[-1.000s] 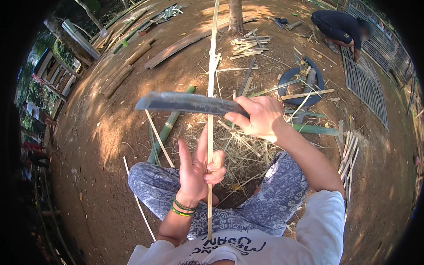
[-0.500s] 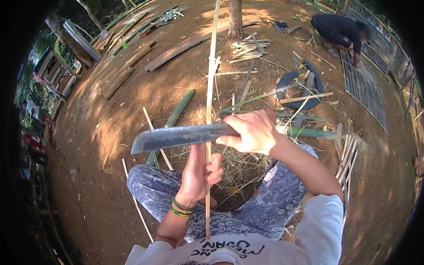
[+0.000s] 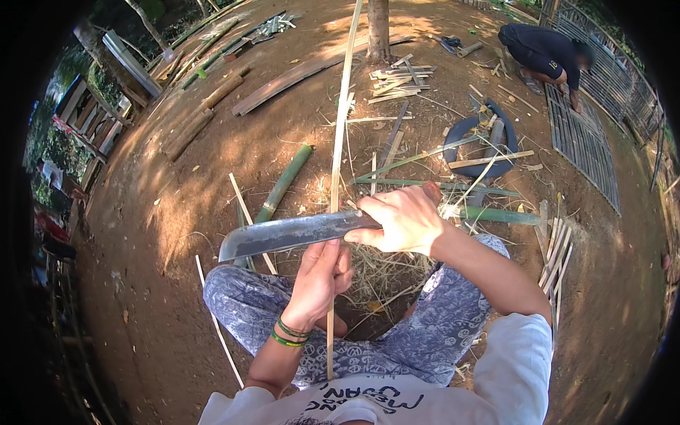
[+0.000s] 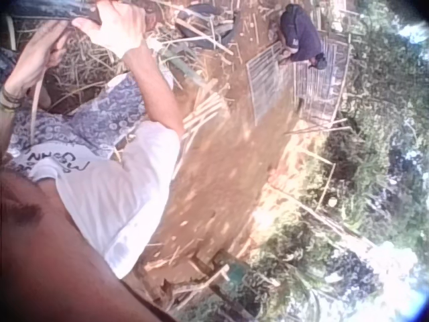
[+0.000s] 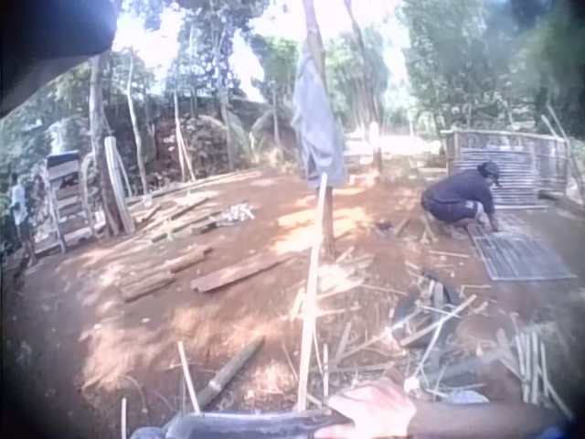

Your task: The person sits on the ground and uses a large knife to split long bamboo strips into thinner slats. They hold the bamboo with one hand and use the knife to shave and split the material, creating a pile of finished slats and debris.

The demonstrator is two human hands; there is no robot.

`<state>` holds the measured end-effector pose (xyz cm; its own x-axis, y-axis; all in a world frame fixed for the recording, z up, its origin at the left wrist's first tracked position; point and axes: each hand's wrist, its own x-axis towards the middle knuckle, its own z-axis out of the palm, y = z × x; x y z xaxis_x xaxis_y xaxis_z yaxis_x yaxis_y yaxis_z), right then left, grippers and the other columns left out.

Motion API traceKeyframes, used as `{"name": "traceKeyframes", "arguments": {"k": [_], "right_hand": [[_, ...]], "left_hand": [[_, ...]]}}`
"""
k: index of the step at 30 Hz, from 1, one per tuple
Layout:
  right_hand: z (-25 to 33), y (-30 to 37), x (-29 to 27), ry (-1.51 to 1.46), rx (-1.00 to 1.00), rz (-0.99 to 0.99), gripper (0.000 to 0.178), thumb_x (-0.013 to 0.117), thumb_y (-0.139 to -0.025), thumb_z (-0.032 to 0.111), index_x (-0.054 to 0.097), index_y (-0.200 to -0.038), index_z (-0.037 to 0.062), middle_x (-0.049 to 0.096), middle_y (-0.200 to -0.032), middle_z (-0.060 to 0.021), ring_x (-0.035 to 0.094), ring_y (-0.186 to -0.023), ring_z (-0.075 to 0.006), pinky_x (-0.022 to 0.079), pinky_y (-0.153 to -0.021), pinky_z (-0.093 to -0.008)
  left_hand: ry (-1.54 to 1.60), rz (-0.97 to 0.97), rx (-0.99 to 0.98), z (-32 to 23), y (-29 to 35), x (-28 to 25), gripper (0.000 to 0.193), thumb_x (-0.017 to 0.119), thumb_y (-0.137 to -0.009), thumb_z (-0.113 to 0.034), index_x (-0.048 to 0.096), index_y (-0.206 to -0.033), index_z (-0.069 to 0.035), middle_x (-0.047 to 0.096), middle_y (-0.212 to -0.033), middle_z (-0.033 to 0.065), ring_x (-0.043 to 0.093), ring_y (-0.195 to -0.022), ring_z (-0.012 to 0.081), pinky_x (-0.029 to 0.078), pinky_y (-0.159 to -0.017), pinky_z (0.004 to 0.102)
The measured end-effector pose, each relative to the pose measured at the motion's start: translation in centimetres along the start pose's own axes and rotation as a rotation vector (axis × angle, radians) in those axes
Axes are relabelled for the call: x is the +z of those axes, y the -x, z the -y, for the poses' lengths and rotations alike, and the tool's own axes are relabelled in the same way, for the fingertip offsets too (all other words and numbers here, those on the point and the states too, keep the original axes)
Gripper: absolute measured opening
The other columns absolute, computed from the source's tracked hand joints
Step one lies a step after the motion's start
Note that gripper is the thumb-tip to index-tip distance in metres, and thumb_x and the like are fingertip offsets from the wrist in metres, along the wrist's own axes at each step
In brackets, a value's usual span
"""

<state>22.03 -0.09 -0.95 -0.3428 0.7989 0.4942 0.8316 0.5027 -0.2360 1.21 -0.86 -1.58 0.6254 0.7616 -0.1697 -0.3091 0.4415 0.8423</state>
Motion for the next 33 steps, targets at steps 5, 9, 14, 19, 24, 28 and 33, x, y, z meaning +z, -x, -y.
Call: {"name": "traceKeyframes", "arguments": {"k": [5,9,14,19,24,28,33], "right_hand": [[-0.6,-0.4,0.2,0.006,0.037,-0.002,0.055,0.070,-0.081,0.061,0.063,-0.085,0.0066,0.064,-0.066,-0.0092,0.066,-0.058,-0.0327,0.050,-0.051,-0.0445],[-1.0,-0.4,0.1,0.014,0.004,-0.042,0.056,0.070,-0.080,0.063,0.064,-0.086,0.0071,0.065,-0.068,-0.0083,0.066,-0.059,-0.0316,0.050,-0.051,-0.0436],[-1.7,-0.4,-0.3,0.092,0.017,-0.002,0.056,0.071,-0.079,0.063,0.067,-0.092,0.0080,0.067,-0.073,-0.0083,0.068,-0.062,-0.0303,0.052,-0.055,-0.0428],[-2.8,-1.0,-1.7,0.168,0.102,0.055,0.056,0.070,-0.079,0.063,0.069,-0.099,0.0101,0.070,-0.079,-0.0071,0.070,-0.070,-0.0313,0.054,-0.060,-0.0454],[-2.8,-1.1,-1.3,0.140,0.100,0.056,0.054,0.069,-0.081,0.062,0.067,-0.092,0.0087,0.070,-0.079,-0.0095,0.069,-0.069,-0.0330,0.053,-0.060,-0.0466],[-0.5,-0.9,0.1,0.033,0.056,0.025,0.053,0.072,-0.081,0.058,0.062,-0.081,0.0059,0.068,-0.073,-0.0127,0.067,-0.062,-0.0344,0.051,-0.054,-0.0468],[-1.3,-1.4,0.3,0.026,0.069,-0.031,0.053,0.072,-0.081,0.058,0.064,-0.084,0.0060,0.065,-0.065,-0.0107,0.067,-0.057,-0.0338,0.052,-0.052,-0.0457]], "left_hand": [[-0.039,0.000,0.002,0.0,-0.2,-0.7,0.025,0.037,-0.111,-0.028,0.050,-0.123,-0.010,0.032,-0.064,-0.0055,0.025,-0.047,0.0040,0.021,-0.042,0.0216],[-0.022,0.029,-0.019,-0.1,0.0,-0.7,0.026,0.036,-0.111,-0.027,0.048,-0.128,-0.012,0.032,-0.065,-0.0055,0.025,-0.047,0.0043,0.021,-0.042,0.0216],[-0.032,0.017,-0.012,-0.4,0.3,-0.5,0.032,0.035,-0.111,-0.026,0.042,-0.140,-0.014,0.031,-0.065,-0.0051,0.025,-0.047,0.0047,0.022,-0.042,0.0212],[0.014,0.038,-0.001,-1.2,1.0,-0.4,0.042,0.033,-0.111,-0.025,0.029,-0.153,-0.020,0.033,-0.068,-0.0040,0.026,-0.049,0.0051,0.023,-0.043,0.0202],[0.036,0.039,-0.045,-1.3,0.9,-0.8,0.048,0.032,-0.111,-0.024,0.021,-0.157,-0.023,0.033,-0.068,-0.0042,0.027,-0.049,0.0051,0.024,-0.043,0.0199],[0.053,0.055,-0.016,-1.0,0.6,-1.6,0.049,0.033,-0.111,-0.023,0.020,-0.158,-0.025,0.033,-0.068,-0.0042,0.029,-0.050,0.0053,0.025,-0.043,0.0199],[0.029,0.038,-0.009,-0.6,1.0,-1.4,0.039,0.034,-0.111,-0.023,0.033,-0.150,-0.019,0.032,-0.067,-0.0054,0.027,-0.049,0.0044,0.024,-0.043,0.0209]]}}
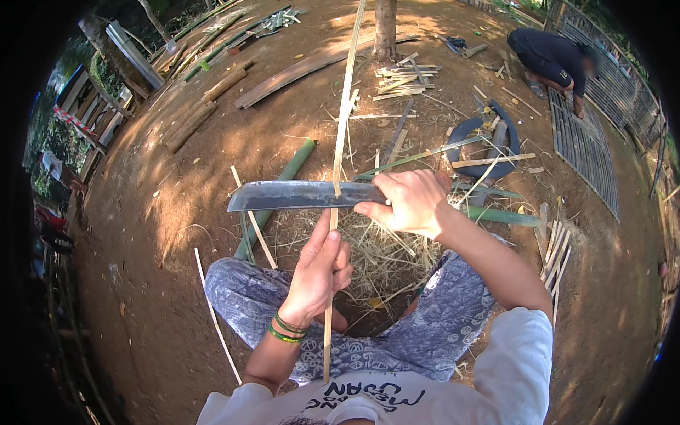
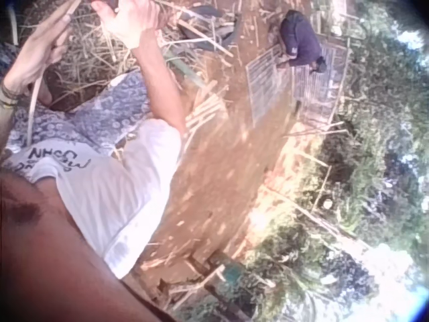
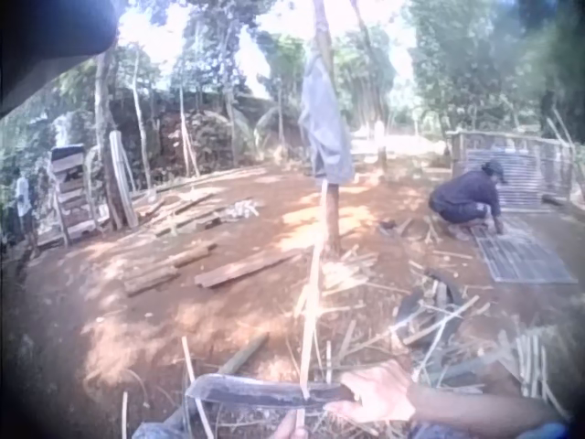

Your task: The person sits on the ground and uses a large knife to split long bamboo strips into thinner slats. They hold the bamboo with one hand and use the knife to shave and split the material, creating a pile of finished slats and debris.

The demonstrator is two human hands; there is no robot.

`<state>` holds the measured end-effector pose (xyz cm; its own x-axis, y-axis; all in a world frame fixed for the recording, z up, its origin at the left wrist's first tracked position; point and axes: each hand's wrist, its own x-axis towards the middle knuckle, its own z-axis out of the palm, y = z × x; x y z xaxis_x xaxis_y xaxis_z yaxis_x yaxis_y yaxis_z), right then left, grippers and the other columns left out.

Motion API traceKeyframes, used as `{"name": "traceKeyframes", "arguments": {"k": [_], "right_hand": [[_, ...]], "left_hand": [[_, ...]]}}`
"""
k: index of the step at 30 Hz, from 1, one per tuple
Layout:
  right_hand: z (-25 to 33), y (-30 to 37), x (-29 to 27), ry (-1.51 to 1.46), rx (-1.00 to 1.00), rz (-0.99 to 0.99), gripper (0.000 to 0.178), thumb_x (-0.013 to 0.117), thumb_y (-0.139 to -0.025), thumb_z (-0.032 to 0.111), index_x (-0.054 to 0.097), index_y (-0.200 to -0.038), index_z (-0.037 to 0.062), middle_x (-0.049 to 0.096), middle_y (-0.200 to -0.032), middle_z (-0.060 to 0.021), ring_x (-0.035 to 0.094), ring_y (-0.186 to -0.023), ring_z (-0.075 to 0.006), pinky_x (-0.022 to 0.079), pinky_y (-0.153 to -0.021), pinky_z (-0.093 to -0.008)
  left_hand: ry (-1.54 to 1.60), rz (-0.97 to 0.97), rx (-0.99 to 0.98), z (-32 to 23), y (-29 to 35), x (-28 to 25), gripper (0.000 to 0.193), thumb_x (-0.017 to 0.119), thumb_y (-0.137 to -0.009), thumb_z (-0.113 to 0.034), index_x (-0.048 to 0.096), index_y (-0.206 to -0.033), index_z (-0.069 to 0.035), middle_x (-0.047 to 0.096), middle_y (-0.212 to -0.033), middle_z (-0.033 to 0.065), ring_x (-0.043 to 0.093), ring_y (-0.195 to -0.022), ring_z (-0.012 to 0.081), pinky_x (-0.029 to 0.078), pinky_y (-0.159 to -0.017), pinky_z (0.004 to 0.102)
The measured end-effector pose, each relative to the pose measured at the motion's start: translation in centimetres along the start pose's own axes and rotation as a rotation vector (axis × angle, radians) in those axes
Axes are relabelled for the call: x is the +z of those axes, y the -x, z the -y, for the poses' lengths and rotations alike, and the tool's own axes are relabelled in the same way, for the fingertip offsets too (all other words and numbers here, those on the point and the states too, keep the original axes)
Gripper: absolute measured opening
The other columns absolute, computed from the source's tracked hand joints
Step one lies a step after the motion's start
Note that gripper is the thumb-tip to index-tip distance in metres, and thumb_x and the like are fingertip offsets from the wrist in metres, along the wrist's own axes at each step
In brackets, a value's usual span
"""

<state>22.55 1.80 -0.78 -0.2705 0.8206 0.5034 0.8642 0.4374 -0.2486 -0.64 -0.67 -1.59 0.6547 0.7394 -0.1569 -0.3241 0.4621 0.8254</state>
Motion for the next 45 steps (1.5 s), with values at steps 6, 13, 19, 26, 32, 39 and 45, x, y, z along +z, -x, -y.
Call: {"name": "traceKeyframes", "arguments": {"k": [6,13,19,26,32,39,45], "right_hand": [[-0.9,-0.9,-0.4,0.058,0.063,-0.015,0.055,0.071,-0.080,0.061,0.063,-0.078,0.0071,0.064,-0.062,-0.0131,0.068,-0.059,-0.0340,0.054,-0.053,-0.0459],[-1.6,-1.5,-1.4,0.112,0.141,0.008,0.054,0.063,-0.089,0.059,0.062,-0.076,0.0067,0.064,-0.061,-0.0137,0.067,-0.056,-0.0339,0.051,-0.050,-0.0457],[-2.1,-1.2,-1.0,0.106,0.160,0.096,0.053,0.062,-0.090,0.058,0.064,-0.078,0.0064,0.063,-0.059,-0.0112,0.064,-0.051,-0.0314,0.049,-0.049,-0.0465],[-1.4,-0.5,-1.5,0.130,-0.091,-0.088,0.047,0.060,-0.094,0.053,0.065,-0.081,0.0078,0.061,-0.056,-0.0148,0.063,-0.053,-0.0354,0.049,-0.053,-0.0465],[-9.4,-2.3,-3.5,-0.076,0.341,-0.225,0.053,0.055,-0.099,0.050,0.071,-0.081,0.0023,0.053,-0.051,-0.0123,0.051,-0.042,-0.0249,0.038,-0.045,-0.0382],[-5.7,-5.0,-4.1,-0.936,0.587,-0.169,0.049,0.054,-0.101,0.043,0.068,-0.108,-0.0027,0.041,-0.053,0.0052,0.043,-0.044,-0.0027,0.035,-0.042,-0.0201],[-3.7,-5.7,-2.9,-1.277,0.622,-0.327,0.018,0.067,-0.096,0.021,0.060,-0.095,0.0054,0.044,-0.057,0.0066,0.042,-0.044,-0.0033,0.036,-0.042,-0.0214]], "left_hand": [[0.024,-0.034,-0.017,0.2,-0.1,0.9,0.051,0.034,-0.111,-0.021,0.020,-0.159,-0.018,0.033,-0.067,-0.0048,0.028,-0.050,0.0047,0.027,-0.044,0.0201],[-0.068,-0.016,-0.014,1.3,0.6,0.5,0.055,0.032,-0.111,-0.019,0.011,-0.161,-0.021,0.032,-0.067,-0.0048,0.026,-0.050,0.0053,0.026,-0.044,0.0198],[-0.091,0.005,0.018,1.5,1.0,0.6,0.055,0.034,-0.111,-0.019,0.013,-0.161,-0.020,0.031,-0.066,-0.0050,0.025,-0.050,0.0050,0.026,-0.044,0.0194],[-0.100,0.033,0.036,1.2,0.8,0.2,0.054,0.035,-0.110,-0.020,0.015,-0.161,-0.017,0.034,-0.068,-0.0051,0.028,-0.051,0.0040,0.029,-0.045,0.0189],[-0.172,0.094,0.021,1.9,2.4,-0.9,0.055,0.034,-0.110,-0.018,0.013,-0.161,-0.017,0.030,-0.067,-0.0050,0.025,-0.052,0.0054,0.027,-0.045,0.0197],[-0.298,0.097,0.002,1.3,0.8,-0.4,0.058,0.039,-0.110,-0.020,0.012,-0.161,-0.014,0.033,-0.071,-0.0050,0.028,-0.055,0.0041,0.027,-0.045,0.0190],[-0.382,0.088,0.009,0.6,-0.7,-0.7,0.053,0.043,-0.108,-0.018,0.024,-0.157,-0.010,0.048,-0.077,-0.0001,0.041,-0.055,0.0070,0.038,-0.048,0.0210]]}}
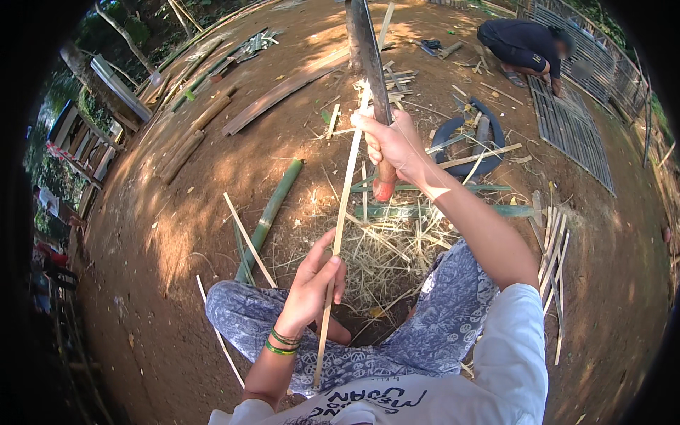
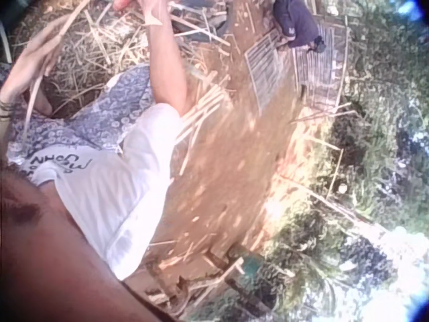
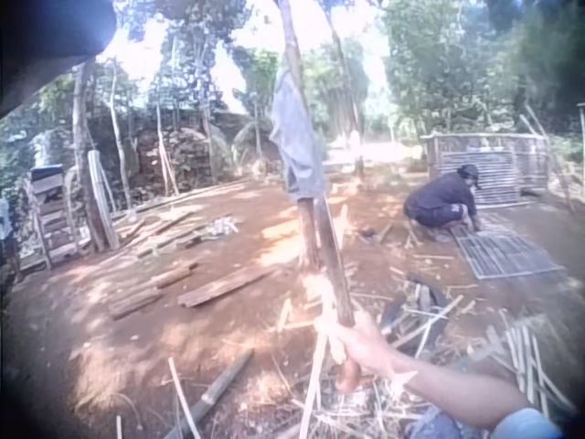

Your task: The person sits on the ground and uses a large knife to split long bamboo strips into thinner slats. They hold the bamboo with one hand and use the knife to shave and split the material, creating a pile of finished slats and debris.

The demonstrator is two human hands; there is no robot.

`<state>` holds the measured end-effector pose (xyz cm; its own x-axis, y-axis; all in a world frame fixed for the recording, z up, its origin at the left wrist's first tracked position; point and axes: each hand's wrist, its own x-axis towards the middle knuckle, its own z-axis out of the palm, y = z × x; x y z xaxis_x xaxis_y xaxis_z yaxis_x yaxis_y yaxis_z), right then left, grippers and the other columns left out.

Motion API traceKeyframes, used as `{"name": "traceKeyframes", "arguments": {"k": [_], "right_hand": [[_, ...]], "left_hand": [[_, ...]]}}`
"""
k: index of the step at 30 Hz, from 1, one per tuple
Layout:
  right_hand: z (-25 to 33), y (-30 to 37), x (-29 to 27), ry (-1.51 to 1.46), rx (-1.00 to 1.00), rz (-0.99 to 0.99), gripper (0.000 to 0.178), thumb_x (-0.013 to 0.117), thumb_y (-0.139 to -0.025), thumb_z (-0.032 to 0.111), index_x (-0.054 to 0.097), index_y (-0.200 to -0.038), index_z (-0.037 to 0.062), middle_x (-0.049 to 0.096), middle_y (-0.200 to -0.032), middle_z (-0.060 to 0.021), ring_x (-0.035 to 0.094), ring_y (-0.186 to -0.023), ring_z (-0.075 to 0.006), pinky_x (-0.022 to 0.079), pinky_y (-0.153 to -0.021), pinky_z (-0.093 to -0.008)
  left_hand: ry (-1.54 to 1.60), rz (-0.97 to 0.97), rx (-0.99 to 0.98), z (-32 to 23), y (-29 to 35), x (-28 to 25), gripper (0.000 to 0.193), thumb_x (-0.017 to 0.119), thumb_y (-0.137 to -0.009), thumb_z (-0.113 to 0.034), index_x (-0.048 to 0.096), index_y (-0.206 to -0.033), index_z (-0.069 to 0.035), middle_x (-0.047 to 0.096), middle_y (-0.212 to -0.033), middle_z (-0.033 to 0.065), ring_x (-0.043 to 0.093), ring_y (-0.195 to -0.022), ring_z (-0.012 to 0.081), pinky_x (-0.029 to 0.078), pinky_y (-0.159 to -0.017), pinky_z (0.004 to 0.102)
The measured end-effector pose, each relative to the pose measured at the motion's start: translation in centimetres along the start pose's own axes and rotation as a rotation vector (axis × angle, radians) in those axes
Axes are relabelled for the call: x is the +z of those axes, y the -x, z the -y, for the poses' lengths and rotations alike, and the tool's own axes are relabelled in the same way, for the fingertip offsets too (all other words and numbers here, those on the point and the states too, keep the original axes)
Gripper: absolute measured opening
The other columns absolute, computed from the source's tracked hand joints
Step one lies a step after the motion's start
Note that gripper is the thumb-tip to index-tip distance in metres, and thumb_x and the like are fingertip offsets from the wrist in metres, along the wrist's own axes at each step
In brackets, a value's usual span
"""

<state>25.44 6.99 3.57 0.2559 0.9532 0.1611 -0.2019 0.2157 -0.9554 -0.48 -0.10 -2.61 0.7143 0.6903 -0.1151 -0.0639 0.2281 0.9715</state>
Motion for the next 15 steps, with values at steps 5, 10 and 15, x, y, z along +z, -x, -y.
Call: {"name": "traceKeyframes", "arguments": {"k": [5,10,15], "right_hand": [[-0.4,0.9,0.8,0.052,-0.008,0.035,0.024,0.068,-0.095,0.028,0.061,-0.087,0.0074,0.046,-0.058,0.0056,0.045,-0.048,-0.0039,0.038,-0.044,-0.0220],[-0.8,1.7,-0.7,0.707,-0.233,0.025,0.050,0.054,-0.100,0.048,0.067,-0.089,0.0012,0.054,-0.056,-0.0070,0.055,-0.050,-0.0192,0.042,-0.051,-0.0383],[-2.6,4.3,-0.6,1.036,-0.421,0.212,0.047,0.058,-0.096,0.053,0.069,-0.102,0.0069,0.061,-0.060,-0.0156,0.064,-0.057,-0.0363,0.047,-0.053,-0.0444]], "left_hand": [[0.329,0.044,0.004,-1.4,-4.1,-0.2,0.044,0.044,-0.107,-0.017,0.035,-0.149,-0.008,0.055,-0.081,0.0029,0.041,-0.050,0.0058,0.037,-0.045,0.0192],[0.615,0.222,0.060,-2.6,-5.8,-1.2,0.046,0.040,-0.108,-0.016,0.032,-0.154,-0.013,0.044,-0.073,-0.0002,0.035,-0.047,0.0033,0.028,-0.039,0.0159],[0.906,0.179,-0.042,-2.9,-6.7,-2.3,0.049,0.038,-0.109,-0.015,0.028,-0.156,-0.021,0.040,-0.070,-0.0012,0.034,-0.046,0.0029,0.028,-0.038,0.0161]]}}
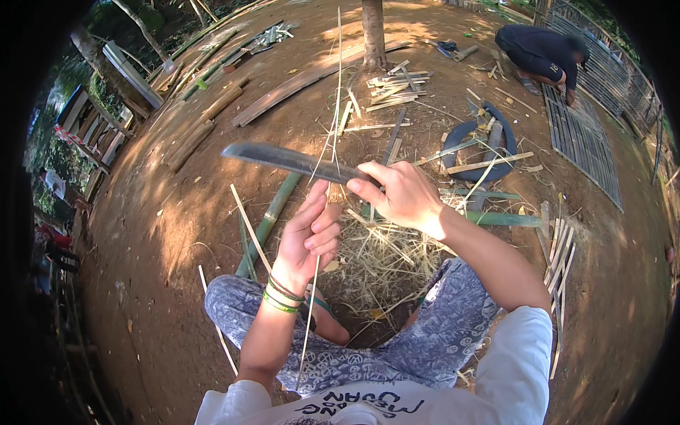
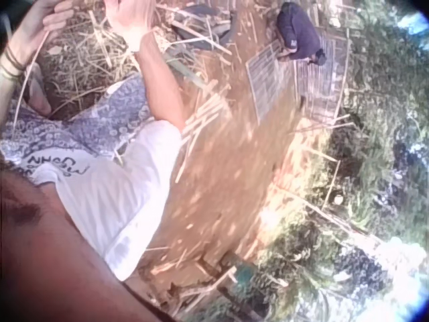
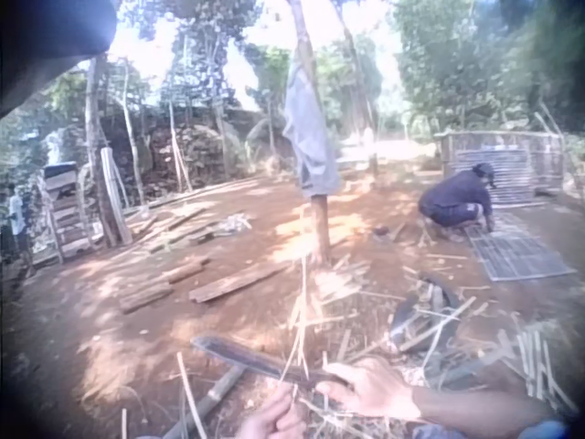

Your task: The person sits on the ground and uses a large knife to split long bamboo strips into thinner slats. They hold the bamboo with one hand and use the knife to shave and split the material, creating a pile of finished slats and debris.

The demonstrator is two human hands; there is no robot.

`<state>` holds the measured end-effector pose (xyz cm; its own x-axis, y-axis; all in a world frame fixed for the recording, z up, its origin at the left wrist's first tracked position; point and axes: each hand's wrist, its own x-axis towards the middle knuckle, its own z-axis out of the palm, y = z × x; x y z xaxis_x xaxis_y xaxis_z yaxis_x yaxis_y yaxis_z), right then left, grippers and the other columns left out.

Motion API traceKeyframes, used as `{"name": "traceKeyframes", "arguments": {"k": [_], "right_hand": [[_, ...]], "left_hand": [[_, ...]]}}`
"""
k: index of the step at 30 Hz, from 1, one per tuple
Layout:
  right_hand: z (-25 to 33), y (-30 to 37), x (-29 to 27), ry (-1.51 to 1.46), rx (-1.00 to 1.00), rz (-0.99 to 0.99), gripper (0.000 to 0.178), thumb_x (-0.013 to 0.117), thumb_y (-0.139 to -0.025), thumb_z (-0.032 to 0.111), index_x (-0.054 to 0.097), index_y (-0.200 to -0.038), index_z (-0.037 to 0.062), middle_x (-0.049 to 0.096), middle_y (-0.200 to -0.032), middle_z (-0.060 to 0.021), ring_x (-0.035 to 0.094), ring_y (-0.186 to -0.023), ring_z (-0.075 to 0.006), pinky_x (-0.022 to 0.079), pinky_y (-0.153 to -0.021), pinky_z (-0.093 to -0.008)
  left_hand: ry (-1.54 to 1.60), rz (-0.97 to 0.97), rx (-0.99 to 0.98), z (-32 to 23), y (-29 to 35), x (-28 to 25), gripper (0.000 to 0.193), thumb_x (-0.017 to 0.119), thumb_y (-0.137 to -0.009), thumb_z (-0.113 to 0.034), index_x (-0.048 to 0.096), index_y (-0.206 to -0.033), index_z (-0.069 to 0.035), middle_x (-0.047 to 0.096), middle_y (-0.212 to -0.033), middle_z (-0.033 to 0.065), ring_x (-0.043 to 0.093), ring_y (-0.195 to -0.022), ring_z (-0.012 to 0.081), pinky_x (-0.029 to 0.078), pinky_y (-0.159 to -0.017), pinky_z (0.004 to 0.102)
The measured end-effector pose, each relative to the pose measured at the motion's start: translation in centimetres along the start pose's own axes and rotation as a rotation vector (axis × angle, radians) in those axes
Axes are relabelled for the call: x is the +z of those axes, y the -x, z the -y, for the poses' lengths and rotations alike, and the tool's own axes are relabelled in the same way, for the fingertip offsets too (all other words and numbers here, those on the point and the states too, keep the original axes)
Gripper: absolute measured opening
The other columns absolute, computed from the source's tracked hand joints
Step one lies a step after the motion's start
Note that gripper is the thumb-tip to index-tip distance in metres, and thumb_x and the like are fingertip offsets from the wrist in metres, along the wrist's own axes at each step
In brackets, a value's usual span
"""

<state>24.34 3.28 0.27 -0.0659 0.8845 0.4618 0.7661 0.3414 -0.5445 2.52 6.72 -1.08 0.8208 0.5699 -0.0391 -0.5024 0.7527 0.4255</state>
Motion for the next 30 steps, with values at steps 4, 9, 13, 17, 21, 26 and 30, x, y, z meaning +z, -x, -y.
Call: {"name": "traceKeyframes", "arguments": {"k": [4,9,13,17,21,26,30], "right_hand": [[1.0,1.1,0.4,0.175,-0.218,0.027,0.054,0.065,-0.090,0.055,0.067,-0.108,0.0046,0.069,-0.070,-0.0140,0.069,-0.060,-0.0337,0.052,-0.051,-0.0440],[0.7,1.4,0.2,0.244,-0.250,-0.019,0.055,0.065,-0.088,0.057,0.067,-0.108,0.0055,0.069,-0.072,-0.0133,0.069,-0.061,-0.0329,0.053,-0.051,-0.0439],[0.6,1.4,-0.2,0.291,-0.256,-0.074,0.055,0.066,-0.088,0.056,0.066,-0.109,0.0060,0.070,-0.073,-0.0125,0.069,-0.061,-0.0324,0.053,-0.051,-0.0430],[-0.1,0.9,-0.8,0.266,-0.208,-0.151,0.051,0.068,-0.087,0.053,0.066,-0.109,0.0066,0.070,-0.073,-0.0120,0.069,-0.061,-0.0318,0.053,-0.051,-0.0427],[1.0,1.3,-0.5,0.203,-0.258,-0.053,0.048,0.068,-0.088,0.052,0.067,-0.106,0.0072,0.068,-0.072,-0.0121,0.068,-0.062,-0.0335,0.053,-0.052,-0.0433],[0.6,0.7,-0.6,0.203,-0.279,-0.098,0.048,0.068,-0.088,0.051,0.066,-0.108,0.0070,0.069,-0.073,-0.0111,0.069,-0.063,-0.0329,0.053,-0.052,-0.0427],[0.1,0.6,-0.4,0.194,-0.267,-0.101,0.048,0.068,-0.089,0.051,0.066,-0.109,0.0074,0.069,-0.073,-0.0103,0.069,-0.062,-0.0323,0.053,-0.052,-0.0428]], "left_hand": [[-0.027,0.055,0.010,-0.4,0.0,0.0,0.058,0.042,-0.106,-0.013,0.021,-0.159,-0.022,0.038,-0.065,-0.0031,0.035,-0.045,0.0025,0.029,-0.039,0.0156],[-0.470,-0.108,0.156,0.3,0.5,1.4,0.056,0.042,-0.104,-0.011,0.026,-0.158,-0.017,0.040,-0.066,-0.0045,0.035,-0.047,0.0030,0.030,-0.042,0.0175],[-0.571,-0.146,0.187,0.9,1.2,2.0,0.052,0.041,-0.107,-0.014,0.027,-0.157,-0.016,0.039,-0.070,-0.0035,0.035,-0.050,0.0039,0.032,-0.045,0.0190],[-0.574,-0.170,0.160,1.5,1.9,1.7,0.051,0.039,-0.108,-0.016,0.026,-0.157,-0.017,0.038,-0.073,-0.0019,0.033,-0.050,0.0046,0.032,-0.047,0.0194],[-0.469,-0.137,0.149,1.0,1.5,2.2,0.049,0.037,-0.109,-0.018,0.027,-0.158,-0.016,0.039,-0.075,-0.0018,0.036,-0.054,0.0043,0.033,-0.048,0.0185],[-0.455,-0.144,0.140,1.5,1.8,2.3,0.045,0.038,-0.109,-0.021,0.032,-0.154,-0.017,0.030,-0.073,-0.0053,0.028,-0.051,0.0044,0.024,-0.045,0.0186],[-0.442,-0.149,0.142,1.7,2.1,2.5,0.042,0.038,-0.110,-0.021,0.037,-0.151,-0.020,0.029,-0.072,-0.0051,0.027,-0.051,0.0047,0.024,-0.045,0.0186]]}}
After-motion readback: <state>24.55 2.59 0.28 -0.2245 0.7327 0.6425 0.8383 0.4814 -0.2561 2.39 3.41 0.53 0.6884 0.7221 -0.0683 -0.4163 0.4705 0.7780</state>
